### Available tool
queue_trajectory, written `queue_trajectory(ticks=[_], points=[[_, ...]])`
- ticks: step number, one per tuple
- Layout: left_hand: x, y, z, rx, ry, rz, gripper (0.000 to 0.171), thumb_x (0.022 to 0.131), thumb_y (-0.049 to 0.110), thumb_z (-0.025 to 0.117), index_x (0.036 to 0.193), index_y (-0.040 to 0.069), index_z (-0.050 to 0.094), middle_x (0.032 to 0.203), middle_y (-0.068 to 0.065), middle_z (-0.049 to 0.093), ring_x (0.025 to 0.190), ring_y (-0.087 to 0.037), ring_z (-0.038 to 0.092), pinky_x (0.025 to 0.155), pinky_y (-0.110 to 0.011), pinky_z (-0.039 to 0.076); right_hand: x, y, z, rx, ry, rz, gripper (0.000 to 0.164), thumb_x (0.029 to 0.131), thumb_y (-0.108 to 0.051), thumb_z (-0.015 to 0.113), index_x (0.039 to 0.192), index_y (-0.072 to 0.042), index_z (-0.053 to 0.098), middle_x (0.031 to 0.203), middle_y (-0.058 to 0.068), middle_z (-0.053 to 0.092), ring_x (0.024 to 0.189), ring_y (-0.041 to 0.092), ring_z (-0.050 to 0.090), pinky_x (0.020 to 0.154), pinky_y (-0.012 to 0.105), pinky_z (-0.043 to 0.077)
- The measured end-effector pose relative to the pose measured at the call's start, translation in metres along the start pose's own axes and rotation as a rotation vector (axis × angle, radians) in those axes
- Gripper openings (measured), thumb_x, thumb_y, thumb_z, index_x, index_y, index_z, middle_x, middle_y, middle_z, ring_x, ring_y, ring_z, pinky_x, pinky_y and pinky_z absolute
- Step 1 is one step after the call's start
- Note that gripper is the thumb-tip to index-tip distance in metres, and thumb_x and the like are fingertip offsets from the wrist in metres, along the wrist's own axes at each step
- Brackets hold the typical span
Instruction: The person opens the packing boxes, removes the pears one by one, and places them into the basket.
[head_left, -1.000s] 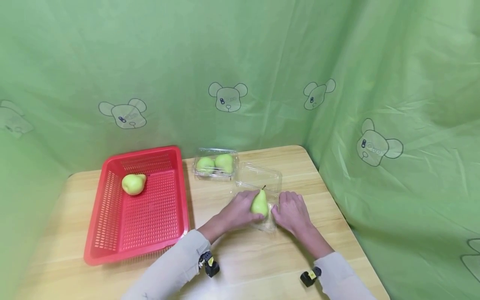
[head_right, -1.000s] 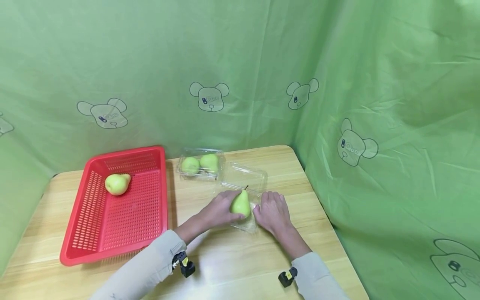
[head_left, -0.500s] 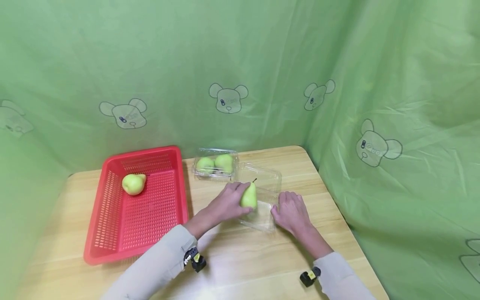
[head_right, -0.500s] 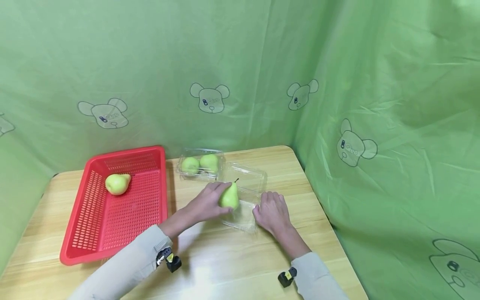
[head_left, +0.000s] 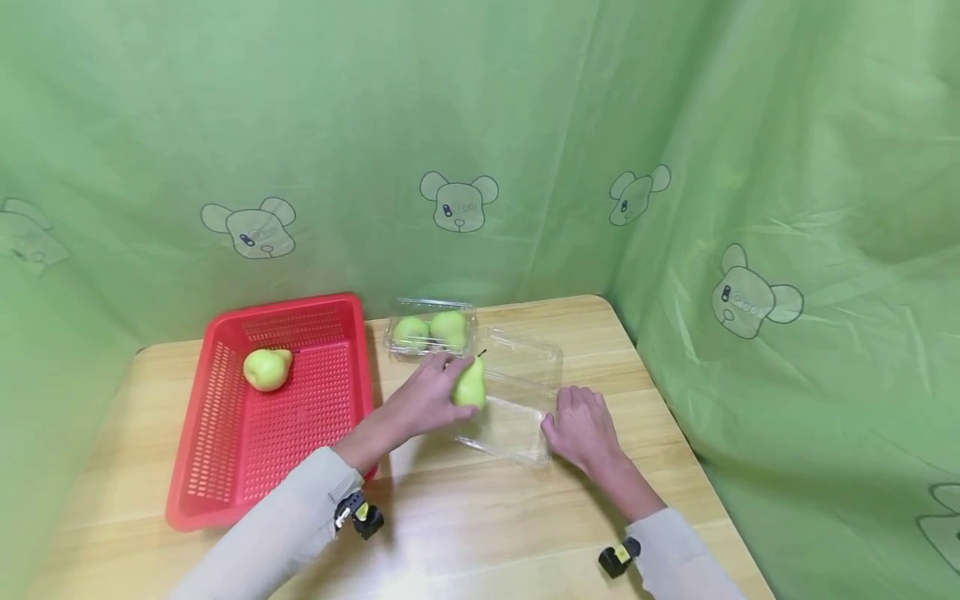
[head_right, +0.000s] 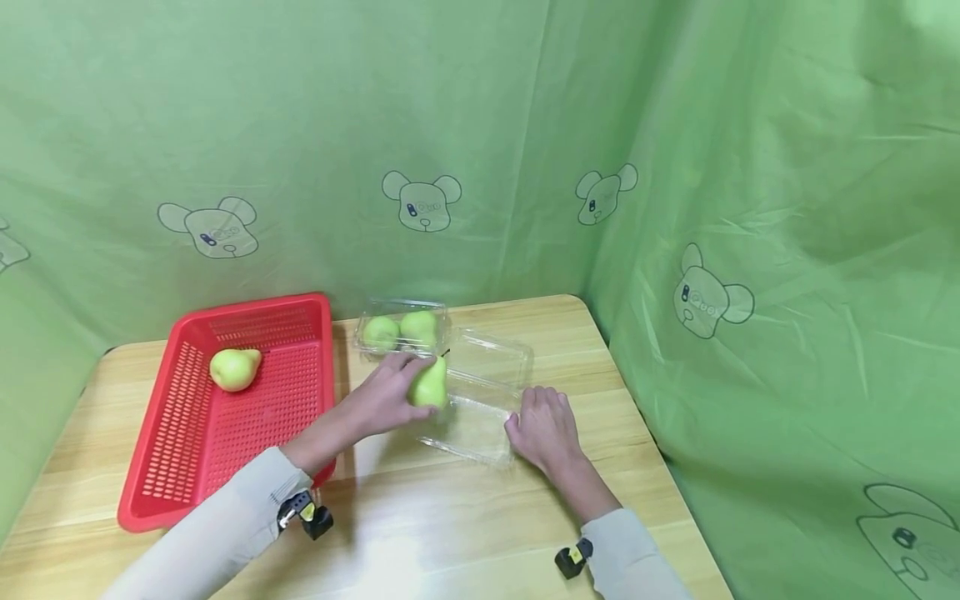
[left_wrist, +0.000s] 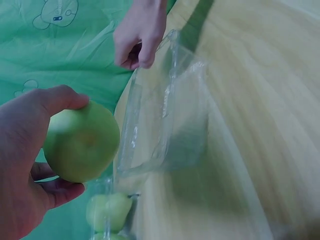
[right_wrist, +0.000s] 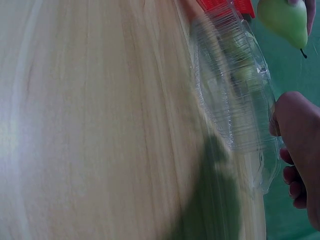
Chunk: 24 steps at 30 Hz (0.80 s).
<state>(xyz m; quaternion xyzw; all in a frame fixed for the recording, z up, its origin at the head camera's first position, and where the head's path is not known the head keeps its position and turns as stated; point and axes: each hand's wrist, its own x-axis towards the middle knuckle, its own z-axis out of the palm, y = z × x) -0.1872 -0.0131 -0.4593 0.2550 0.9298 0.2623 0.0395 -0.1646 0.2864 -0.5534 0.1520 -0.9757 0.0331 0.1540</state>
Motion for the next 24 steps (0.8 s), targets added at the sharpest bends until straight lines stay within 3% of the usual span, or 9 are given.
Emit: queue_trajectory(ticks=[9,24], points=[[-0.01,-0.009,-0.021,-0.008,0.033,-0.023,0.085,0.083,0.041,0.085,0.152,0.007,0.05,0.15,-0.027,0.051,0.135,-0.04,0.054,0.101,-0.053,0.06,-0.001,0.001,0.004,0.007,0.041,-0.013,0.027,0.086,-0.024,0.067,0.072,-0.01,0.048,0.063,0.001,0.043,0.059,0.02,0.039,0.061,0.033,0.036],[-0.021,-0.031,-0.048,-0.006,0.115,-0.063,0.086,0.081,0.039,0.087,0.15,0.004,0.051,0.148,-0.022,0.056,0.133,-0.039,0.057,0.099,-0.049,0.062,0.001,-0.002,-0.002,0.01,0.01,0.006,0.025,0.087,-0.026,0.064,0.074,-0.009,0.051,0.067,0.005,0.05,0.065,0.026,0.049,0.065,0.038,0.043]])
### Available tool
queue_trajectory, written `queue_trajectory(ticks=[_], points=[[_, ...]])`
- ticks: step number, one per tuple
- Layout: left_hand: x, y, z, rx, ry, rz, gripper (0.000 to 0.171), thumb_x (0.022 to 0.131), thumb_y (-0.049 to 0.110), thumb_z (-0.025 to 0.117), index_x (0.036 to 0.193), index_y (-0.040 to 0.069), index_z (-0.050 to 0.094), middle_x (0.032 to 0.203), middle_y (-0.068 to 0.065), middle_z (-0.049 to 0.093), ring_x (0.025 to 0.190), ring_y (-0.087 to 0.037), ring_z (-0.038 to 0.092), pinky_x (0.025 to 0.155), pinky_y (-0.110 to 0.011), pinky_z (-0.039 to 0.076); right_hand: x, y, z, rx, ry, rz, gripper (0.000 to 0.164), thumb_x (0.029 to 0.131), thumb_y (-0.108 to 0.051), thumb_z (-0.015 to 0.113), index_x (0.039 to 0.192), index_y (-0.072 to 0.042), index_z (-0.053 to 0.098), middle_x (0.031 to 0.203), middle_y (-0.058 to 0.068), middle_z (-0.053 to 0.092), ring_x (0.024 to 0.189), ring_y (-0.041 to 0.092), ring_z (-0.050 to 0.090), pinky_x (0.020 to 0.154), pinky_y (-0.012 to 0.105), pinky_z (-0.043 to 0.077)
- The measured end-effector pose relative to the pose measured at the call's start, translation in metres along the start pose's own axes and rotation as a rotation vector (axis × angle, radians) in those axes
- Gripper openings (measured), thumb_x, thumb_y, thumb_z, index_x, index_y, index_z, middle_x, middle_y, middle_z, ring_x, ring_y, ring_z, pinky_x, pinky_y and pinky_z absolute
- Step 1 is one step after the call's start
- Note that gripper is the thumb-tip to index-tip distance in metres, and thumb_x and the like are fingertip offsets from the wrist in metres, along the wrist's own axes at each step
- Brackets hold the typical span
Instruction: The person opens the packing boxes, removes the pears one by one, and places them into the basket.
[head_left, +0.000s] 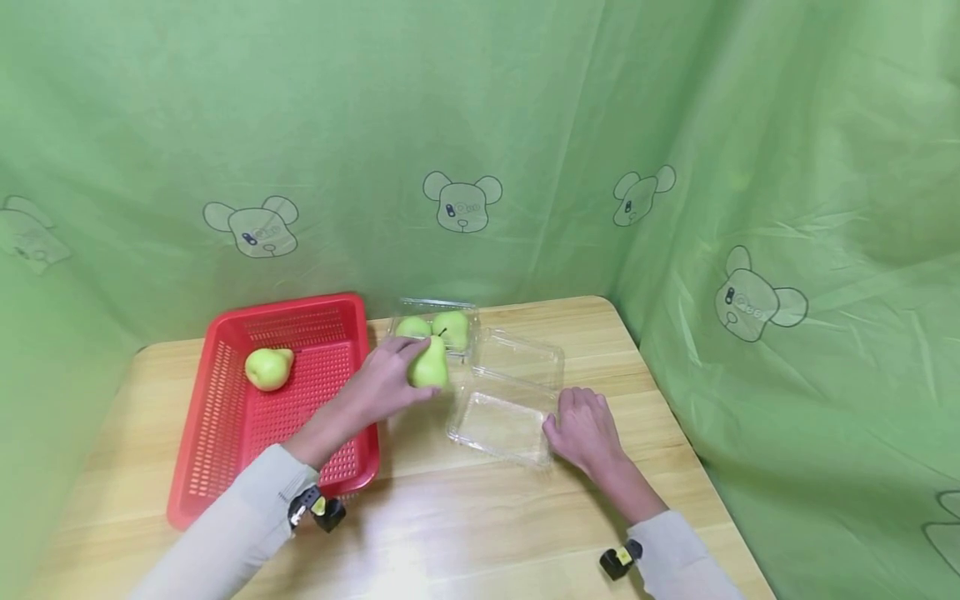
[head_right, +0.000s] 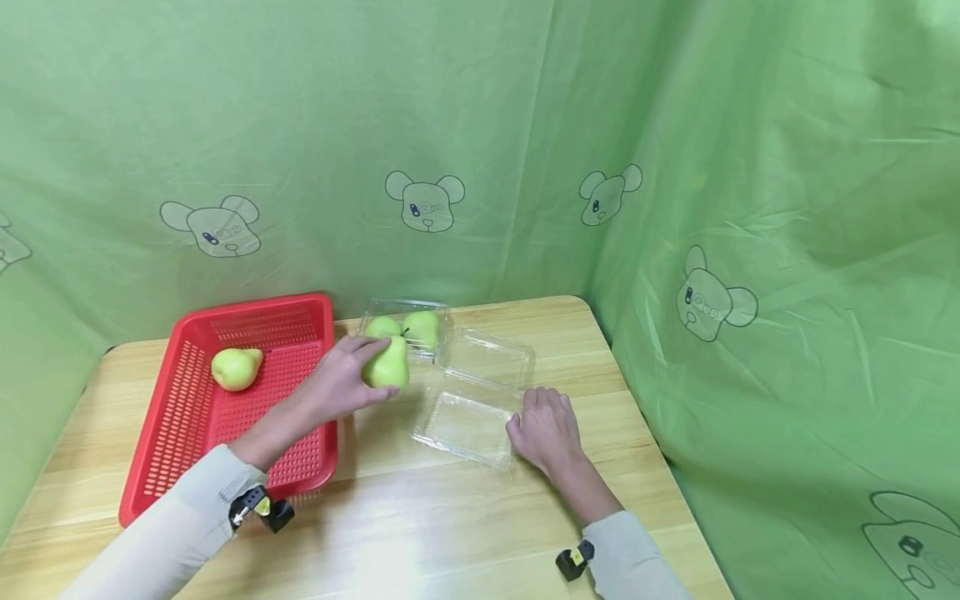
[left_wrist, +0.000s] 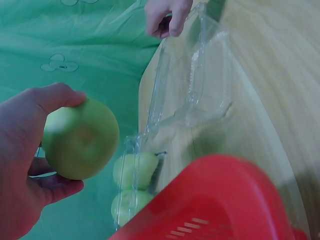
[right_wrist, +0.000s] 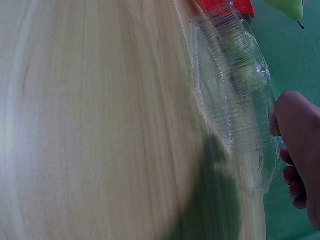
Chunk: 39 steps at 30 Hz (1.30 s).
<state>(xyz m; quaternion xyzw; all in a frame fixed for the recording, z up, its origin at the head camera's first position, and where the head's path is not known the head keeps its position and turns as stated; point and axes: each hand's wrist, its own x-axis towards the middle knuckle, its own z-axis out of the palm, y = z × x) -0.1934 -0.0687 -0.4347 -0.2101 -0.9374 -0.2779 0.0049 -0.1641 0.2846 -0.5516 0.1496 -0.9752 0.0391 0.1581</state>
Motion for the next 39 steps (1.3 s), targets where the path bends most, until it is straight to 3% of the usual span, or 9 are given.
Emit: queue_trajectory(ticks=[12,22,33,39], points=[[-0.003,-0.019,-0.019,0.003,0.054,-0.026,0.086,0.078,0.037,0.089,0.148,0.002,0.054,0.145,-0.024,0.059,0.126,-0.037,0.058,0.099,-0.05,0.061,0.001,-0.001,0.001,0.003,-0.008,0.003,0.028,0.087,-0.026,0.067,0.073,-0.011,0.049,0.066,0.003,0.047,0.063,0.023,0.044,0.065,0.035,0.04],[-0.006,-0.046,-0.044,0.018,0.109,-0.053,0.083,0.082,0.035,0.087,0.148,-0.003,0.052,0.147,-0.026,0.058,0.129,-0.041,0.055,0.105,-0.056,0.055,0.001,-0.001,0.001,-0.012,-0.012,-0.003,0.027,0.088,-0.028,0.063,0.073,-0.01,0.05,0.066,0.003,0.047,0.063,0.022,0.044,0.064,0.035,0.04],[-0.012,-0.075,-0.057,0.021,0.133,-0.143,0.083,0.082,0.034,0.086,0.149,-0.002,0.051,0.145,-0.028,0.059,0.123,-0.043,0.055,0.092,-0.055,0.056,0.0,0.0,0.001,-0.019,0.01,-0.018,0.028,0.086,-0.025,0.065,0.071,-0.01,0.048,0.064,0.002,0.044,0.061,0.021,0.041,0.062,0.034,0.039],[-0.013,-0.091,-0.061,0.032,0.121,-0.228,0.083,0.084,0.037,0.083,0.149,-0.003,0.05,0.144,-0.029,0.059,0.12,-0.043,0.056,0.083,-0.051,0.055,-0.001,0.002,0.001,-0.024,0.015,-0.019,0.029,0.086,-0.025,0.068,0.071,-0.01,0.048,0.064,0.002,0.044,0.061,0.021,0.041,0.063,0.034,0.04]])
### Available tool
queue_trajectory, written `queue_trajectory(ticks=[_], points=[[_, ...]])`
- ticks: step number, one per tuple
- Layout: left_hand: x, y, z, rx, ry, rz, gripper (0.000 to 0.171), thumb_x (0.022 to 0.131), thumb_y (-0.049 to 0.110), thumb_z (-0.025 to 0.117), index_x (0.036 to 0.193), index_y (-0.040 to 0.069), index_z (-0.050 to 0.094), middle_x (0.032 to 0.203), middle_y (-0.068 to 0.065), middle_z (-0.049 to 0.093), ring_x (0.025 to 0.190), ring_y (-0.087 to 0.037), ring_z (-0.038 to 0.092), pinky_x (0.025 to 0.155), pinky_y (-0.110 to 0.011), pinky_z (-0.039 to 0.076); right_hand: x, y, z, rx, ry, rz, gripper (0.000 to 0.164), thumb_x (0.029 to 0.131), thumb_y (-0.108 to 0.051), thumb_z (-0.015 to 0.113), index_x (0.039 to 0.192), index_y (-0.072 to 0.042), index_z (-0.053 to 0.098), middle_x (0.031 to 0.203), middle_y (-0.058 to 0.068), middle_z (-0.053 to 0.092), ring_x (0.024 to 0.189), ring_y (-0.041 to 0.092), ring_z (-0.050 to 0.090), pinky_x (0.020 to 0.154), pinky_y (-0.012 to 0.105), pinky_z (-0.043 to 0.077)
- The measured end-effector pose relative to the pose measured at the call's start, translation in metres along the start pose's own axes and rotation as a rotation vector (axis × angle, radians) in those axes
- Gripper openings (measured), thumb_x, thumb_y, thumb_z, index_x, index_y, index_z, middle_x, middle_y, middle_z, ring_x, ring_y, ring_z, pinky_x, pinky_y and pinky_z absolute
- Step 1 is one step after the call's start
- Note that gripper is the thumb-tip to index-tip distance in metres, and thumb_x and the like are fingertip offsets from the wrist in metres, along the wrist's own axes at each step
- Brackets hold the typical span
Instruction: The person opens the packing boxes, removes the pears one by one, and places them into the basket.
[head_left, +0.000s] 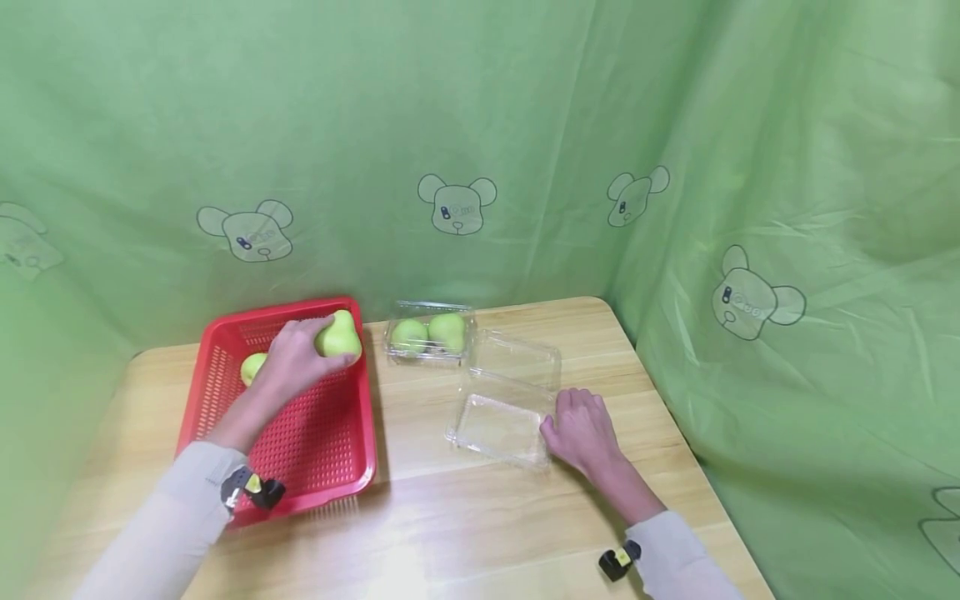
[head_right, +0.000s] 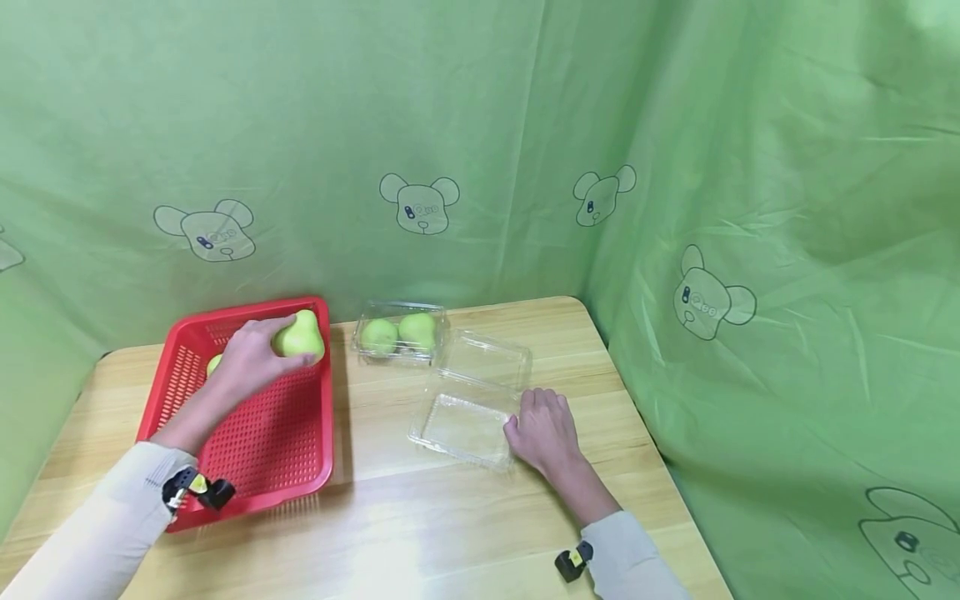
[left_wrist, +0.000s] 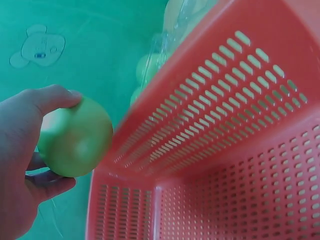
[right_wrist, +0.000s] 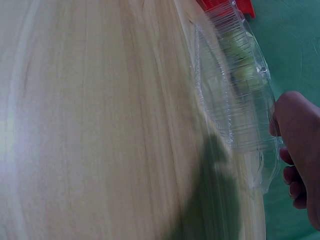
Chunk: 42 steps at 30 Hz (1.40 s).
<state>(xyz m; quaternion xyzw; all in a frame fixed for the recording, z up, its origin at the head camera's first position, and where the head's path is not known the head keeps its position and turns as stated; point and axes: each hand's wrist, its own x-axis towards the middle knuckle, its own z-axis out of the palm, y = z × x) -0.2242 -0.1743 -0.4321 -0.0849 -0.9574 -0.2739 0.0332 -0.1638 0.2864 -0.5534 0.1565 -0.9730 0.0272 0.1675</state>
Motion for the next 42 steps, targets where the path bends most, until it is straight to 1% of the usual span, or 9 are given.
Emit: queue_trajectory(ticks=[4,9,16,23,27,33,36,39,42], points=[[0.001,-0.01,-0.001,0.004,-0.004,-0.052,0.084,0.085,0.04,0.083,0.15,-0.002,0.049,0.141,-0.03,0.06,0.115,-0.041,0.056,0.074,-0.043,0.053,0.0,0.0,0.0,0.0,0.001,0.0,0.028,0.086,-0.025,0.068,0.072,-0.009,0.049,0.065,0.003,0.045,0.062,0.022,0.043,0.064,0.035,0.041],[0.003,-0.023,0.001,0.018,-0.003,-0.089,0.084,0.085,0.041,0.082,0.15,-0.002,0.05,0.13,-0.031,0.064,0.107,-0.041,0.058,0.066,-0.034,0.048,-0.001,0.0,0.0,0.0,-0.009,0.006,0.027,0.087,-0.026,0.067,0.074,-0.009,0.05,0.066,0.003,0.047,0.064,0.023,0.044,0.064,0.035,0.04],[0.008,-0.036,0.007,0.027,-0.022,-0.116,0.083,0.087,0.042,0.08,0.149,-0.004,0.05,0.115,-0.032,0.067,0.104,-0.042,0.057,0.066,-0.033,0.045,-0.001,0.0,0.001,-0.01,-0.012,0.005,0.027,0.087,-0.027,0.064,0.074,-0.009,0.05,0.066,0.004,0.047,0.062,0.023,0.044,0.063,0.035,0.04],[0.012,-0.052,0.019,0.044,-0.051,-0.134,0.081,0.088,0.039,0.081,0.147,-0.007,0.05,0.096,-0.025,0.067,0.083,-0.031,0.055,0.059,-0.028,0.041,-0.001,0.0,-0.001,-0.002,-0.025,0.016,0.027,0.088,-0.027,0.064,0.075,-0.008,0.05,0.067,0.003,0.046,0.063,0.022,0.043,0.064,0.036,0.042],[0.015,-0.06,0.024,0.034,-0.068,-0.138,0.08,0.088,0.036,0.081,0.146,-0.008,0.05,0.098,-0.026,0.068,0.08,-0.029,0.056,0.059,-0.027,0.042,-0.001,-0.001,-0.001,0.003,-0.019,0.014,0.027,0.087,-0.026,0.065,0.074,-0.009,0.05,0.066,0.003,0.046,0.063,0.022,0.042,0.064,0.036,0.041],[0.017,-0.065,0.031,0.04,-0.094,-0.159,0.078,0.089,0.034,0.081,0.146,-0.009,0.05,0.099,-0.026,0.068,0.077,-0.028,0.057,0.061,-0.031,0.047,-0.001,-0.001,-0.001,-0.001,-0.006,0.009,0.027,0.086,-0.025,0.066,0.073,-0.009,0.049,0.065,0.003,0.045,0.062,0.022,0.041,0.063,0.035,0.04],[0.017,-0.066,0.034,0.044,-0.113,-0.172,0.078,0.09,0.033,0.08,0.147,-0.009,0.049,0.087,-0.022,0.066,0.071,-0.025,0.055,0.062,-0.034,0.048,-0.001,-0.001,-0.001,-0.004,-0.004,0.007,0.028,0.086,-0.025,0.067,0.072,-0.009,0.048,0.065,0.003,0.044,0.061,0.022,0.04,0.062,0.035,0.039],[0.017,-0.066,0.037,0.032,-0.142,-0.187,0.079,0.091,0.032,0.079,0.148,-0.011,0.045,0.08,-0.017,0.062,0.065,-0.021,0.053,0.061,-0.032,0.048,0.0,-0.001,0.0,-0.006,0.0,0.004,0.028,0.086,-0.025,0.067,0.072,-0.009,0.048,0.064,0.003,0.044,0.061,0.022,0.041,0.062,0.035,0.039],[0.018,-0.065,0.039,0.012,-0.156,-0.197,0.081,0.092,0.031,0.079,0.149,-0.013,0.043,0.085,-0.019,0.064,0.064,-0.019,0.052,0.061,-0.031,0.048,0.0,-0.001,0.0,-0.006,0.006,0.001,0.028,0.085,-0.025,0.067,0.071,-0.009,0.048,0.064,0.003,0.045,0.061,0.022,0.042,0.062,0.035,0.04]])
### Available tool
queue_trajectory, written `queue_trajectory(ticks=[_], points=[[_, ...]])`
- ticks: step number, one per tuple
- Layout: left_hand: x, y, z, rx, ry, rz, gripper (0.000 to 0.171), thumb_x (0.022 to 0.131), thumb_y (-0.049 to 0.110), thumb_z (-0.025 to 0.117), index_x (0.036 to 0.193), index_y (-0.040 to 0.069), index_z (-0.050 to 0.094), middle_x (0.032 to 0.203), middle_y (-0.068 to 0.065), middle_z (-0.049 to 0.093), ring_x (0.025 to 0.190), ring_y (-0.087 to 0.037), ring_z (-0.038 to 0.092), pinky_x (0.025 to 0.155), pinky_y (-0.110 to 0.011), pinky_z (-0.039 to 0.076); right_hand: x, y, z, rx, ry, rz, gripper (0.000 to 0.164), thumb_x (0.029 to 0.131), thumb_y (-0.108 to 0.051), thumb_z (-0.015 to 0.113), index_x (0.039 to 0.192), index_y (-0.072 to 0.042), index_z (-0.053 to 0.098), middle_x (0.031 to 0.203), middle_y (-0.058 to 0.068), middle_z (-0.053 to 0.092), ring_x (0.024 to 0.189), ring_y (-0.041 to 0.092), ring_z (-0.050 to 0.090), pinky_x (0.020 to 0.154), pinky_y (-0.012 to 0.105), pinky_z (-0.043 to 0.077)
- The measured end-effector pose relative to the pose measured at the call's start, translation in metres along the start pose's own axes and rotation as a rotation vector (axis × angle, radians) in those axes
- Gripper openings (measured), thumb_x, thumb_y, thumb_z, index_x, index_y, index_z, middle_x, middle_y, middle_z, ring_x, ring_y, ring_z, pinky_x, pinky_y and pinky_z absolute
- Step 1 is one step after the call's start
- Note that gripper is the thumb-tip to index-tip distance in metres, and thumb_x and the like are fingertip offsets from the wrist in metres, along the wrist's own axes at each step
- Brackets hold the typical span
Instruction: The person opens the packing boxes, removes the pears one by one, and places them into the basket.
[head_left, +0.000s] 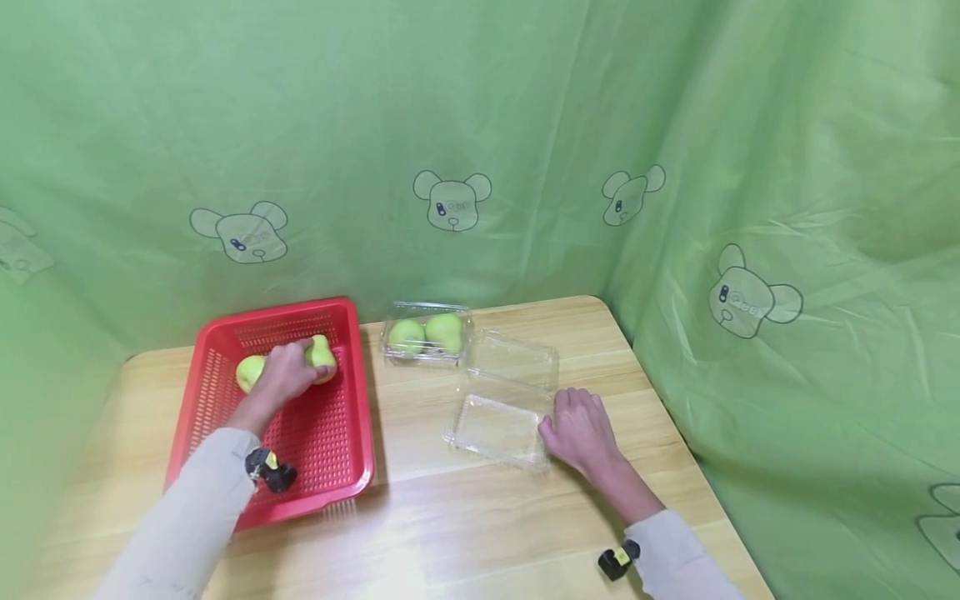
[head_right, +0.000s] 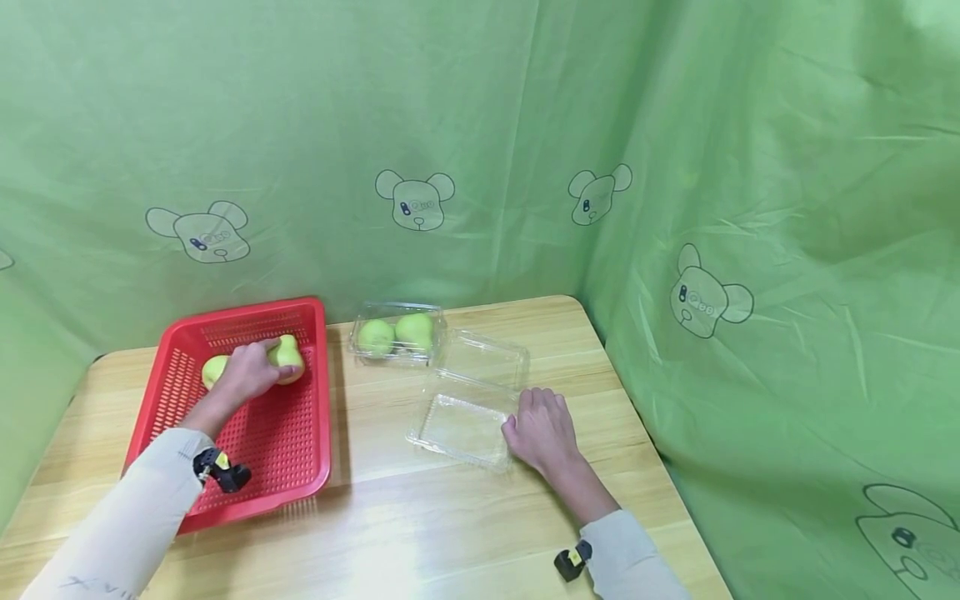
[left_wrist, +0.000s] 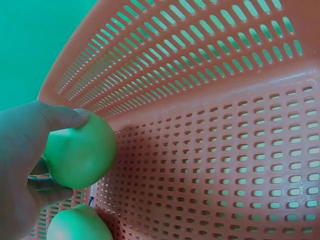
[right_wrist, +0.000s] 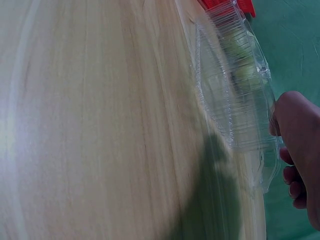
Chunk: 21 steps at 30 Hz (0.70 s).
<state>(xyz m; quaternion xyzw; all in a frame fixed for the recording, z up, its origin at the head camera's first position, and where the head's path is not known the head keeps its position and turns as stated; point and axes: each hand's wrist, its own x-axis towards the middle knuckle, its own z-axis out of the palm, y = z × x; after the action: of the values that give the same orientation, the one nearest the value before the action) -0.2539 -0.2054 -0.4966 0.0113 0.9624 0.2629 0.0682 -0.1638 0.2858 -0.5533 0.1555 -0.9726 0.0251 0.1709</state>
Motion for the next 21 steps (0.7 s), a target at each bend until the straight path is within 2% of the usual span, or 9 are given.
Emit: queue_trajectory(ticks=[4,8,12,15,17,21], points=[[-0.0002,0.0011,0.002,-0.005,0.001,-0.002,0.08,0.092,0.029,0.078,0.149,-0.014,0.042,0.099,-0.026,0.067,0.066,-0.019,0.053,0.064,-0.029,0.048,0.0,-0.0001,-0.0002,-0.001,0.0,-0.001,0.028,0.085,-0.025,0.066,0.071,-0.009,0.048,0.064,0.003,0.045,0.061,0.022,0.042,0.061,0.036,0.041],[-0.0003,0.0012,0.0044,-0.019,-0.02,-0.017,0.08,0.094,0.028,0.076,0.151,-0.014,0.039,0.098,-0.026,0.066,0.064,-0.018,0.052,0.064,-0.03,0.048,-0.0003,-0.0001,-0.0004,-0.003,-0.009,0.002,0.028,0.086,-0.026,0.065,0.071,-0.01,0.047,0.064,0.003,0.044,0.06,0.022,0.041,0.061,0.035,0.039],[-0.0004,0.0003,0.0067,-0.014,-0.013,-0.009,0.079,0.093,0.027,0.077,0.149,-0.015,0.04,0.109,-0.033,0.067,0.077,-0.028,0.059,0.079,-0.044,0.056,0.0,0.0001,-0.0008,-0.009,-0.013,0.0,0.028,0.086,-0.026,0.065,0.071,-0.01,0.047,0.064,0.003,0.045,0.061,0.022,0.042,0.061,0.035,0.04],[-0.0001,0.0005,0.008,0.002,0.01,0.008,0.078,0.091,0.026,0.078,0.147,-0.015,0.044,0.117,-0.036,0.067,0.093,-0.037,0.061,0.095,-0.055,0.055,-0.0001,0.0003,-0.0013,-0.013,-0.013,-0.002,0.028,0.086,-0.026,0.065,0.071,-0.01,0.047,0.064,0.003,0.045,0.06,0.022,0.042,0.061,0.035,0.04],[0.0004,0.0007,0.0085,0.006,0.016,0.012,0.077,0.09,0.026,0.078,0.146,-0.016,0.045,0.114,-0.035,0.067,0.098,-0.04,0.06,0.099,-0.059,0.053,0.0002,0.0002,-0.0016,-0.012,-0.01,-0.003,0.029,0.086,-0.026,0.066,0.071,-0.01,0.047,0.064,0.003,0.045,0.06,0.022,0.042,0.061,0.035,0.04],[-0.0001,0.0012,0.0082,0.002,0.011,0.002,0.079,0.09,0.027,0.079,0.147,-0.015,0.043,0.108,-0.033,0.068,0.094,-0.038,0.06,0.096,-0.057,0.054,0.0004,-0.0002,-0.0018,-0.011,-0.004,-0.003,0.029,0.085,-0.025,0.067,0.07,-0.011,0.046,0.063,0.003,0.044,0.06,0.022,0.041,0.06,0.034,0.039]])
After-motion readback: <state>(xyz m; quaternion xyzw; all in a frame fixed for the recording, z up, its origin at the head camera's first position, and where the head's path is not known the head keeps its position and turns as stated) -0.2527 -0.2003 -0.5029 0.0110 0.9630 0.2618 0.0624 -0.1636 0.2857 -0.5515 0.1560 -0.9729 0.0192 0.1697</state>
